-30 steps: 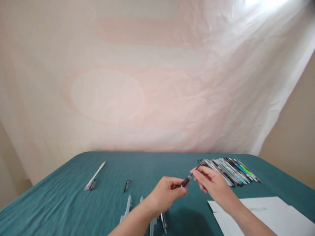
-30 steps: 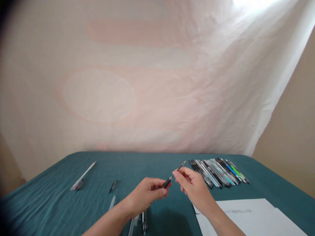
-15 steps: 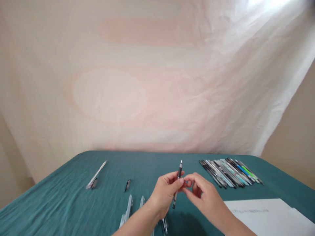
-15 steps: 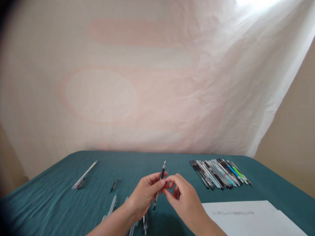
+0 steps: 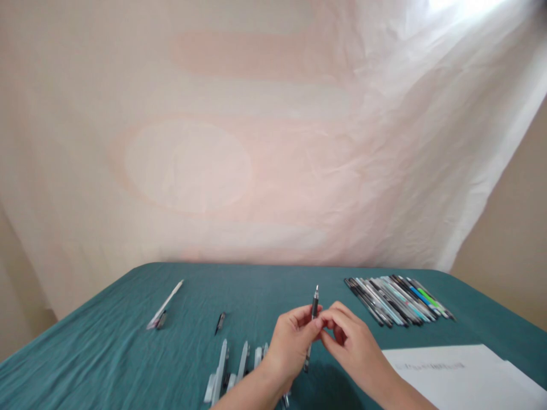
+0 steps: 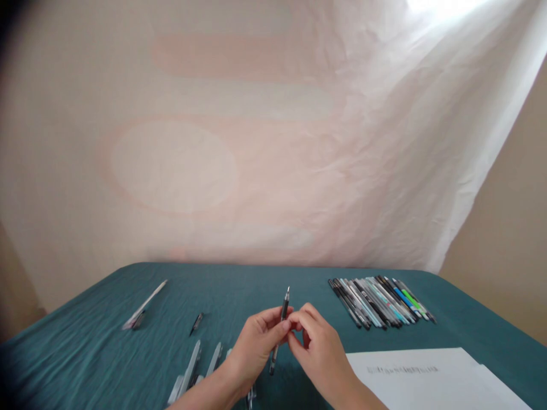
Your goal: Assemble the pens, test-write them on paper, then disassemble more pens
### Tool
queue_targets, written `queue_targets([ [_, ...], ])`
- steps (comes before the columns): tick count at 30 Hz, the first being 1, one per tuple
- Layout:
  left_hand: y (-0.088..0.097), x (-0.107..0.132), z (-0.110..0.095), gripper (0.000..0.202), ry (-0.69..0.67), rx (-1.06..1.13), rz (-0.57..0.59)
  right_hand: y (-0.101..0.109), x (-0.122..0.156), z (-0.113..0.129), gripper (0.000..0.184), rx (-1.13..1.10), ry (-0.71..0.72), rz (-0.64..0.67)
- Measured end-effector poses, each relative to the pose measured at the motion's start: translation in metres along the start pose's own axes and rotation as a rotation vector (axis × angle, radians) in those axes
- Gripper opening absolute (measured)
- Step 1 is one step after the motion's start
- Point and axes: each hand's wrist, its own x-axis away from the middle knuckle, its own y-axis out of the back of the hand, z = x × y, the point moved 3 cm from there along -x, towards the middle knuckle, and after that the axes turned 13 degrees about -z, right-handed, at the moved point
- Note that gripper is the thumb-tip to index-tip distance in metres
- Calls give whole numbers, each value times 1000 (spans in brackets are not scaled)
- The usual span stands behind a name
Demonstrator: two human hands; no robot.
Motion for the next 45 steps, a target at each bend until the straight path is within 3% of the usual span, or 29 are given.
queue_targets([
  [5,-1,2,0,41,-21,20,-3,7,-5,-6,9,-84,-63,-34],
  [9,1,4,1,41,-22,-105,-44,13,-12,-16,16,-123,-123,-50],
  [18,4,2,7,40,-30,-177,-23,13,-12,-12,18,23,4,41],
  [23,5,2,10,40,-15,-217,-40,16,-14,-15,21,12,4,74],
  [27,2,5,10,41,-6,-273,-64,30,-22,-20,27,-193,-186,19],
  [31,-2,9,11,41,10,-282,-18,36,-25,-23,41,-357,-384,3],
  [45,-4,10,8,36,-47,-289,68,23,-19,-21,42,-410,-355,96],
])
